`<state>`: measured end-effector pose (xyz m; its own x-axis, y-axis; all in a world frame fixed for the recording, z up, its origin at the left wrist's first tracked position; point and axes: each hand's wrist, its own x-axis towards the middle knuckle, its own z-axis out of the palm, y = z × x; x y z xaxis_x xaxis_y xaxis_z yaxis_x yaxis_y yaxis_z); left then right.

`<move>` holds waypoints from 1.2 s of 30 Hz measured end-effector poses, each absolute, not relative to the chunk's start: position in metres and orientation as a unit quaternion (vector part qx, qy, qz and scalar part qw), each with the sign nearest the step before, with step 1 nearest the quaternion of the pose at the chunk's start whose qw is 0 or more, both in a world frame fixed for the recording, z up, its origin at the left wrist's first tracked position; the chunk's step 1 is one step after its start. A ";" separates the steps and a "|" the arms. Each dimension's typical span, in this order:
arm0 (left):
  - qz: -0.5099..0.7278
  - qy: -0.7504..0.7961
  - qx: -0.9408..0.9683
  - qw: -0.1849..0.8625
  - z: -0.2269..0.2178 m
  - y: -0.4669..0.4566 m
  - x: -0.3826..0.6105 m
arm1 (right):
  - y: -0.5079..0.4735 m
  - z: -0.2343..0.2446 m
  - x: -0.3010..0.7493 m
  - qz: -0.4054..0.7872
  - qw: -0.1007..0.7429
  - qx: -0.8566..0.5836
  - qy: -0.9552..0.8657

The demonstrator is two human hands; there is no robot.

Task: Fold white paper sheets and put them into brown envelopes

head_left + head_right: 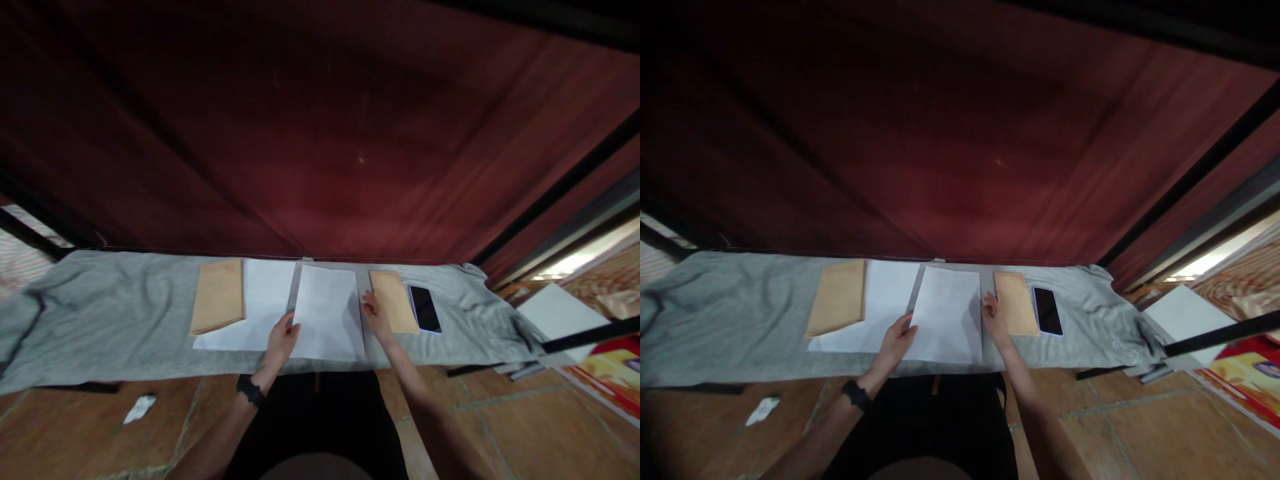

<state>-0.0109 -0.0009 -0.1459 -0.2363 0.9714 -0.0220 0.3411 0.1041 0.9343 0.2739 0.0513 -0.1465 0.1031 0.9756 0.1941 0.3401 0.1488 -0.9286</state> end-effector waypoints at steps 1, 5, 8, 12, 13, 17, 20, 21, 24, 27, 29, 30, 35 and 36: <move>0.444 0.655 0.493 0.362 -0.148 -0.001 -0.012 | 0.038 -0.153 0.276 0.325 0.473 -0.565 -0.593; 0.458 0.659 0.448 0.393 -0.152 0.001 -0.013 | -0.019 -0.167 0.289 0.298 0.384 -0.522 -0.701; 0.464 0.656 0.429 0.413 -0.153 0.001 -0.013 | -0.047 -0.167 0.298 0.228 0.283 -0.466 -0.807; 0.461 0.651 0.421 0.432 -0.153 -0.001 -0.013 | -0.055 -0.166 0.300 0.180 0.246 -0.450 -0.839; 0.457 0.650 0.423 0.436 -0.153 -0.001 -0.012 | -0.053 -0.166 0.299 0.176 0.250 -0.454 -0.837; 0.438 0.652 0.428 0.447 -0.150 -0.005 -0.016 | -0.043 -0.168 0.294 0.166 0.276 -0.474 -0.820; 0.393 0.666 0.493 0.399 -0.141 -0.020 -0.021 | -0.040 -0.169 0.289 0.165 0.251 -0.453 -0.839; 0.367 0.667 0.541 0.357 -0.136 -0.028 -0.022 | -0.040 -0.169 0.289 0.166 0.239 -0.444 -0.847; 0.294 0.647 0.683 0.170 -0.121 -0.050 -0.014 | -0.043 -0.168 0.289 0.167 0.222 -0.429 -0.860; 0.227 0.558 0.788 0.126 -0.115 -0.059 0.007 | -0.045 -0.167 0.290 0.169 0.217 -0.427 -0.861; 0.179 0.479 0.842 0.172 -0.119 -0.055 0.021 | -0.045 -0.166 0.291 0.173 0.209 -0.427 -0.863; 0.152 0.442 0.863 0.194 -0.124 -0.052 0.026 | -0.045 -0.165 0.291 0.174 0.206 -0.427 -0.863; 0.115 0.400 0.887 0.202 -0.149 -0.044 0.018 | -0.044 -0.164 0.293 0.174 0.207 -0.425 -0.864; 0.128 0.411 0.881 0.195 -0.152 -0.045 0.010 | -0.044 -0.164 0.294 0.174 0.211 -0.426 -0.862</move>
<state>0.0099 -0.0446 -0.1523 0.6297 0.7740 0.0666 0.6739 -0.5869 0.4488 0.2939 -0.0441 -0.1638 -0.5478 0.8082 0.2160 0.6613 0.5765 -0.4799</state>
